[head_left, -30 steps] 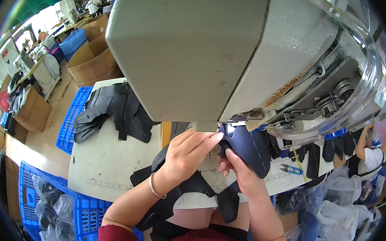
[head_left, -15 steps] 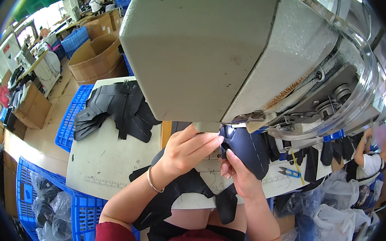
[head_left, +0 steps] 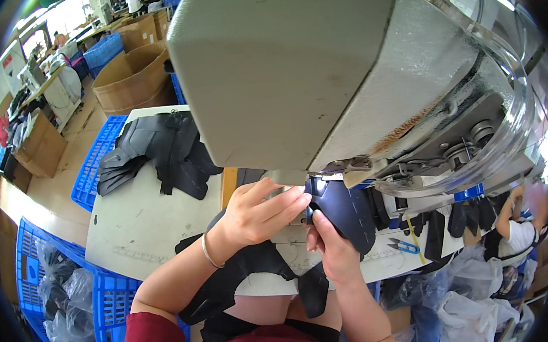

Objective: Stitch together black leather or synthetic components for footwear using an industrial sewing machine.

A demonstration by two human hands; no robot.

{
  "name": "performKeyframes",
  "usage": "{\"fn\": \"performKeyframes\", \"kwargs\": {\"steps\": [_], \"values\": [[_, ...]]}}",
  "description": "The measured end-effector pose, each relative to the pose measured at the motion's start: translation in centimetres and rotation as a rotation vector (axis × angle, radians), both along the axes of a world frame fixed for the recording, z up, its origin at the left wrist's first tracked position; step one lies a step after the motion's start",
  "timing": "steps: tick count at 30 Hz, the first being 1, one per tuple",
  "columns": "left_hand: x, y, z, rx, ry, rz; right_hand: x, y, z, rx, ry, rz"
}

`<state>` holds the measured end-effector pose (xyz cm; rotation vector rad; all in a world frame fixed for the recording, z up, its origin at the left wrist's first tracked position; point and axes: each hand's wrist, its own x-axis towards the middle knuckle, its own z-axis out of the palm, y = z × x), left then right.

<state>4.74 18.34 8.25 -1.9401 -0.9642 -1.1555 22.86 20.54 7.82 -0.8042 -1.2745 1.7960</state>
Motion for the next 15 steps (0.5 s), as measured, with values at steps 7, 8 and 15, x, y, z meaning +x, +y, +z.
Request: {"fn": "performKeyframes", "kwargs": {"steps": [7,8,15], "values": [[-0.16,0.45,0.10,0.011,-0.026,0.003,-0.39,0.25,0.60,0.078,-0.022,-0.005],[-0.24,0.52,0.04,0.011,-0.025,0.003,-0.40,0.24,0.64,0.076,-0.021,-0.010],[-0.73,0.76,-0.65,-0.010,0.016,0.089,-0.92,1.04,0.65,0.127,-0.049,-0.038]]}}
